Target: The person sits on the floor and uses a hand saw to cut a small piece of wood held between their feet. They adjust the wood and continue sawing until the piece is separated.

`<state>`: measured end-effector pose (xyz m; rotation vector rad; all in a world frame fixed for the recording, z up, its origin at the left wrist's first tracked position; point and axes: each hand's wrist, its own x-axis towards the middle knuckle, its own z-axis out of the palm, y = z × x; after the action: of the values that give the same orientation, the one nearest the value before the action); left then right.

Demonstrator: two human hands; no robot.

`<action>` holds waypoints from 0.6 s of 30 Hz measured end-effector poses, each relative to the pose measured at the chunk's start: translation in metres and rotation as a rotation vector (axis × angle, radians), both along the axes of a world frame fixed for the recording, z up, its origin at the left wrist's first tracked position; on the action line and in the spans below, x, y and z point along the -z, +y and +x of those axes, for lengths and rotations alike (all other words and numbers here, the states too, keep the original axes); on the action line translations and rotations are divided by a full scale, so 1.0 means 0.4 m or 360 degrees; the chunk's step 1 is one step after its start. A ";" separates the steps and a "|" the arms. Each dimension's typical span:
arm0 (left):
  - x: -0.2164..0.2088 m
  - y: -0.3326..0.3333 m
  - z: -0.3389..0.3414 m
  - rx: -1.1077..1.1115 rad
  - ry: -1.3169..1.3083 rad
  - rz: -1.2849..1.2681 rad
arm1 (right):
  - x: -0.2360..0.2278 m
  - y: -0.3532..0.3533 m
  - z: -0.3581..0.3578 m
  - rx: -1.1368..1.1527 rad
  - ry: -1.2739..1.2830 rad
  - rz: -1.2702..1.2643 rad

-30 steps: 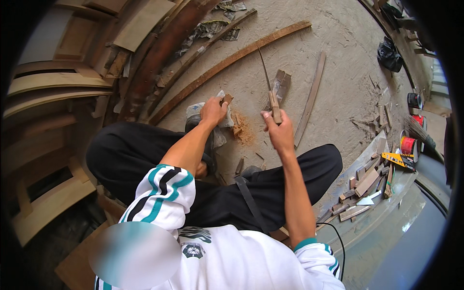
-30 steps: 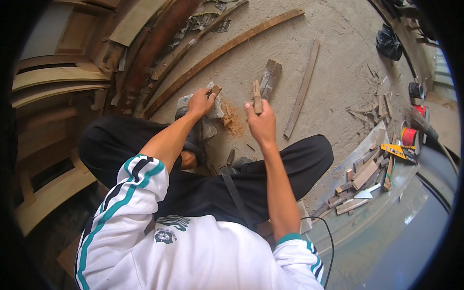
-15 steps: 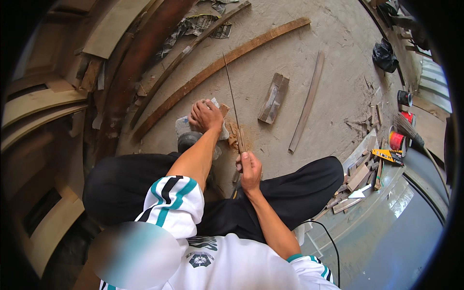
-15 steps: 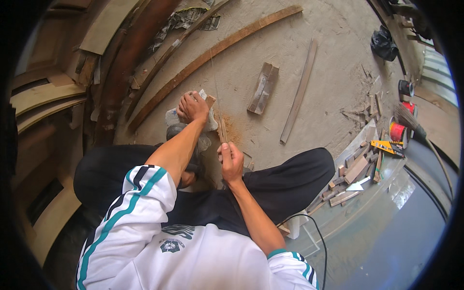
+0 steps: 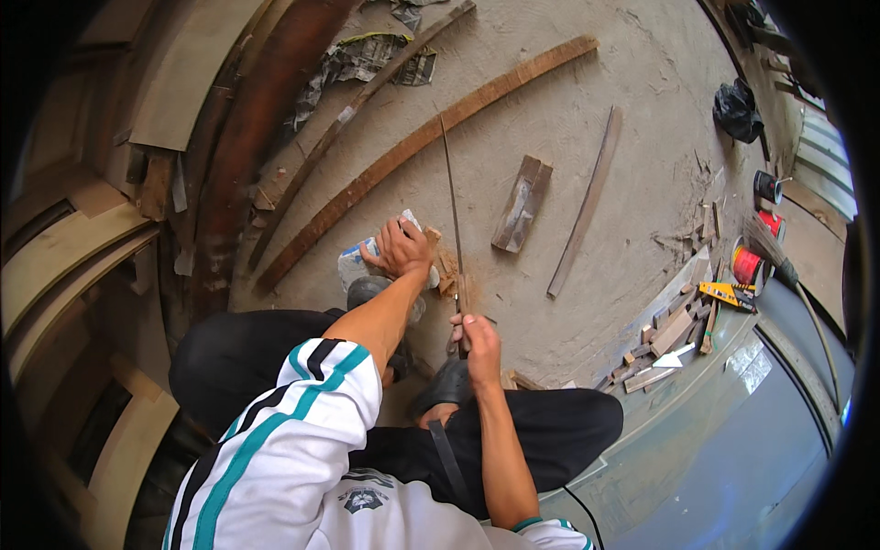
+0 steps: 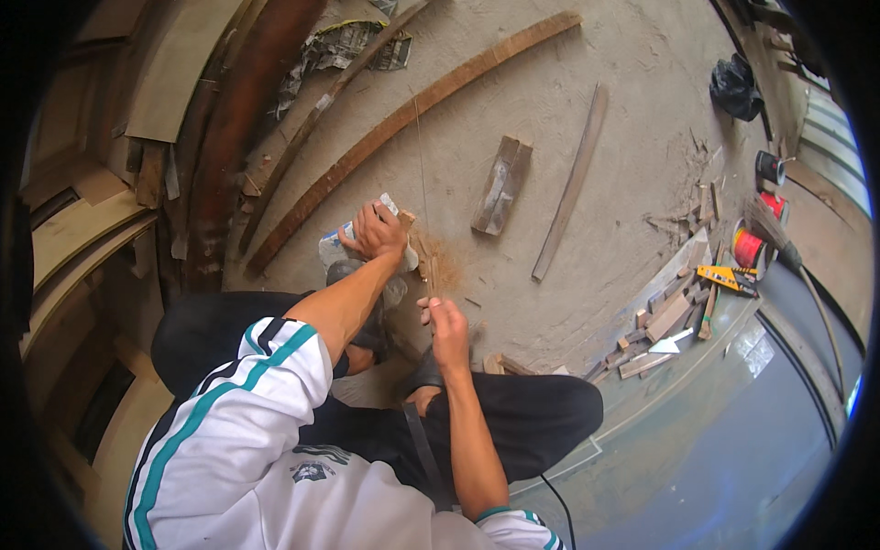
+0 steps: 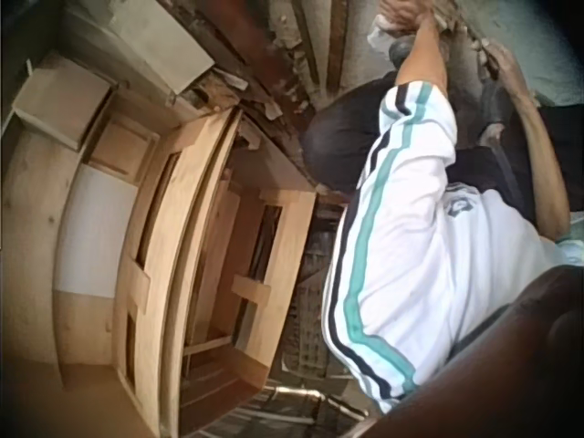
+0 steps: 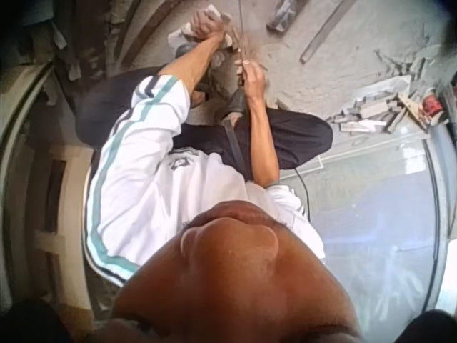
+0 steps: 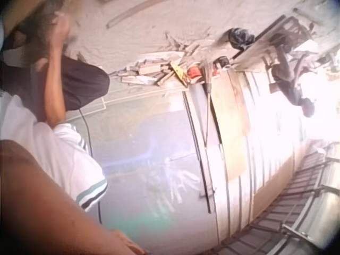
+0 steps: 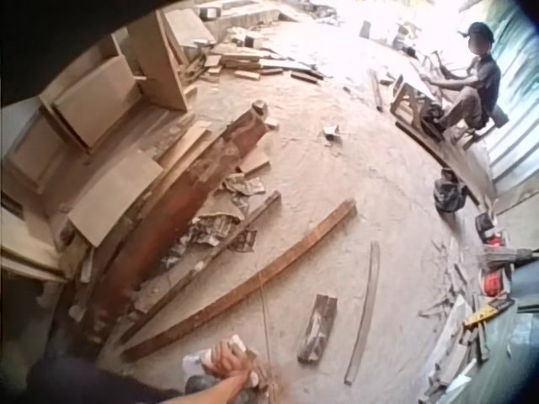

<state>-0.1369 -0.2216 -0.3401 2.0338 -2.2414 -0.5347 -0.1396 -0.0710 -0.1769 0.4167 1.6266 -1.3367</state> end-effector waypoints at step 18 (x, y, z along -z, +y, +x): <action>0.009 -0.023 0.020 0.0068 0.0200 0.0125 | 0.120 0.066 0.054 -0.0432 0.0612 0.0040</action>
<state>-0.1288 -0.2309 -0.3436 1.9312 -2.2289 -0.7440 -0.1179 -0.0445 -0.2250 -0.0552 1.9356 -1.2397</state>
